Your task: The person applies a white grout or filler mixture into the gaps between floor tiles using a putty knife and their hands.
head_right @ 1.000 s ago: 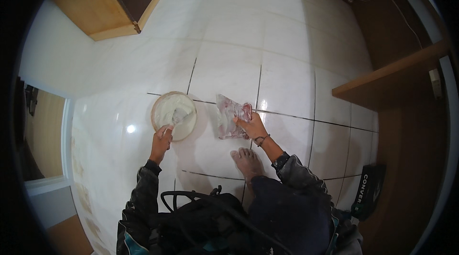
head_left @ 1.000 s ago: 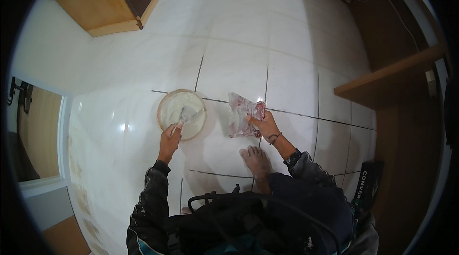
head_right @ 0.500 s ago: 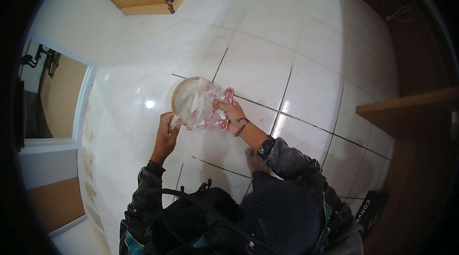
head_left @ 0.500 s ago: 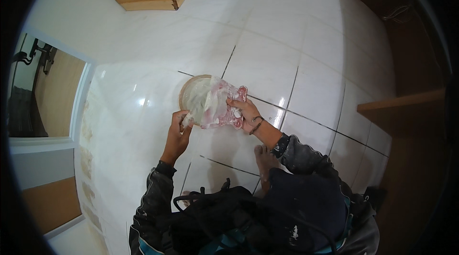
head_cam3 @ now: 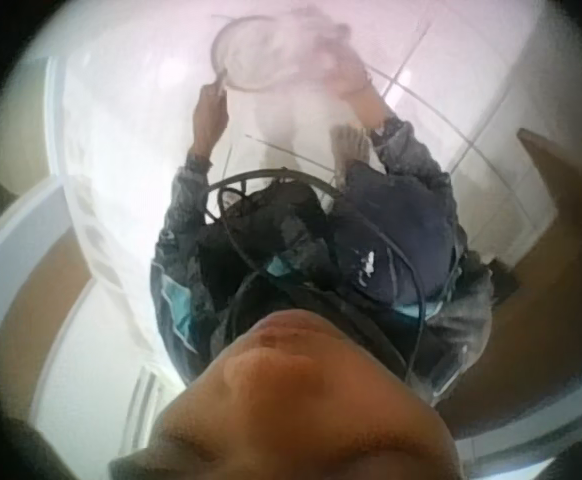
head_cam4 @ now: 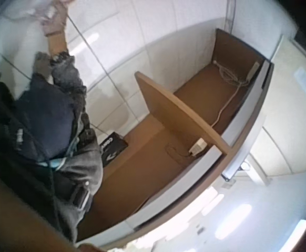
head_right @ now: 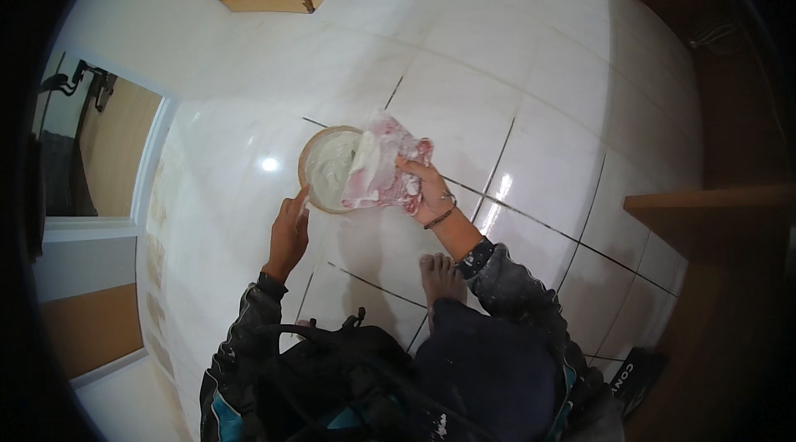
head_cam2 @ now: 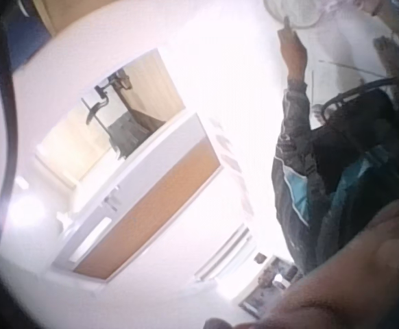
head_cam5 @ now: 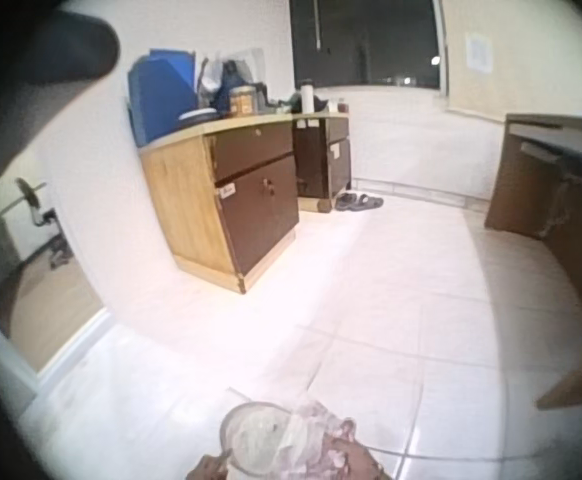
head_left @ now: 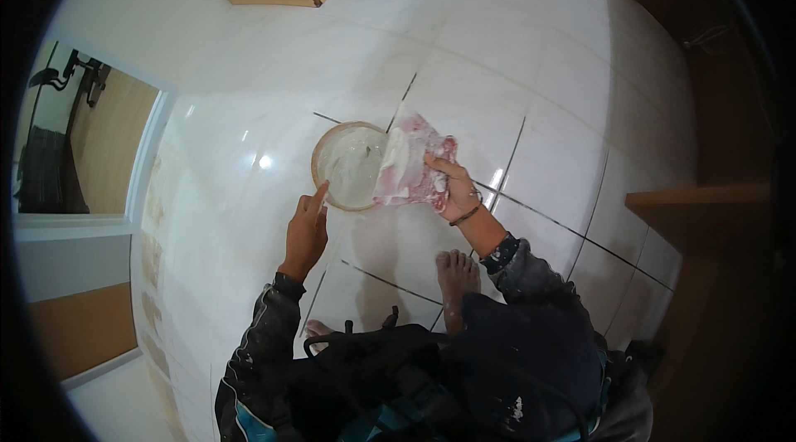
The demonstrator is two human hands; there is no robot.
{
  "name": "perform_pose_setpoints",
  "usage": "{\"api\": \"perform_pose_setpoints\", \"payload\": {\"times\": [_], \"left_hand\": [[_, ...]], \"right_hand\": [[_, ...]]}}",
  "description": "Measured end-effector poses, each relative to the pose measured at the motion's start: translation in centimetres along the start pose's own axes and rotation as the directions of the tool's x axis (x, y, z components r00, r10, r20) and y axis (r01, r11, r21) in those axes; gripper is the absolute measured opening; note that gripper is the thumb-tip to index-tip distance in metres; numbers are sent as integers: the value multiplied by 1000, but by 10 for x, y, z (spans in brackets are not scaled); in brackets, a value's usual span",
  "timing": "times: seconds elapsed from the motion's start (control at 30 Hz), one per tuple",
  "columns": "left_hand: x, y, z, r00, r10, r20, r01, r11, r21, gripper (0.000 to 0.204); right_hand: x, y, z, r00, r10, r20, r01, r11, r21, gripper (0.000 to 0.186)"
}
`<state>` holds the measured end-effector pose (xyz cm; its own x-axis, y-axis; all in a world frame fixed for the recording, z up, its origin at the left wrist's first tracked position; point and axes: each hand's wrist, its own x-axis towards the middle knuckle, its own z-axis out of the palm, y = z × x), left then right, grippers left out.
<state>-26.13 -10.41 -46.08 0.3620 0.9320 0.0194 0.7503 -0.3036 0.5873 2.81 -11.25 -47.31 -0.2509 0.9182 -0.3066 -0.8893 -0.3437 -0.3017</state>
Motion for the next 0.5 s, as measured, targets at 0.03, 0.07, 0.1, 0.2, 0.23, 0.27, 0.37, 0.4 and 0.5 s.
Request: {"api": "perform_pose_setpoints", "payload": {"times": [0.03,0.07,0.1,0.2,0.23,0.27,0.37,0.4,0.5], "left_hand": [[7,-11,5,1000,4,-10,-4,1000,-11,45],[11,-26,2,1000,9,-26,-10,999,-44,38],[15,-41,-2,999,14,-43,-17,997,-78,33],[30,-62,-31,962,-229,150,253,953,-166,28],[38,-62,-42,896,-382,226,432,867,-248,31],[46,-67,-54,894,-389,222,438,864,-248,31],[61,-78,-72,694,-485,532,701,623,-346,33],[64,-80,-70,700,-481,528,696,625,-354,33],[63,-91,-68,708,-406,577,675,629,-385,33]], "right_hand": [[-2,-5,-2,998,-54,-34,52,998,-39,35],[-1,-3,-4,993,-99,-60,95,993,-67,35],[1,0,-10,991,-106,-82,101,993,-59,36],[2,5,-13,981,-147,-126,134,986,-102,38],[1,6,-12,978,-150,-147,134,985,-113,39],[1,8,-13,979,-141,-144,126,986,-113,39],[1,5,-29,976,-152,-158,130,981,-142,41],[1,3,-38,973,-151,-173,121,977,-176,42],[6,5,-34,973,-125,-195,92,981,-172,38]]}}
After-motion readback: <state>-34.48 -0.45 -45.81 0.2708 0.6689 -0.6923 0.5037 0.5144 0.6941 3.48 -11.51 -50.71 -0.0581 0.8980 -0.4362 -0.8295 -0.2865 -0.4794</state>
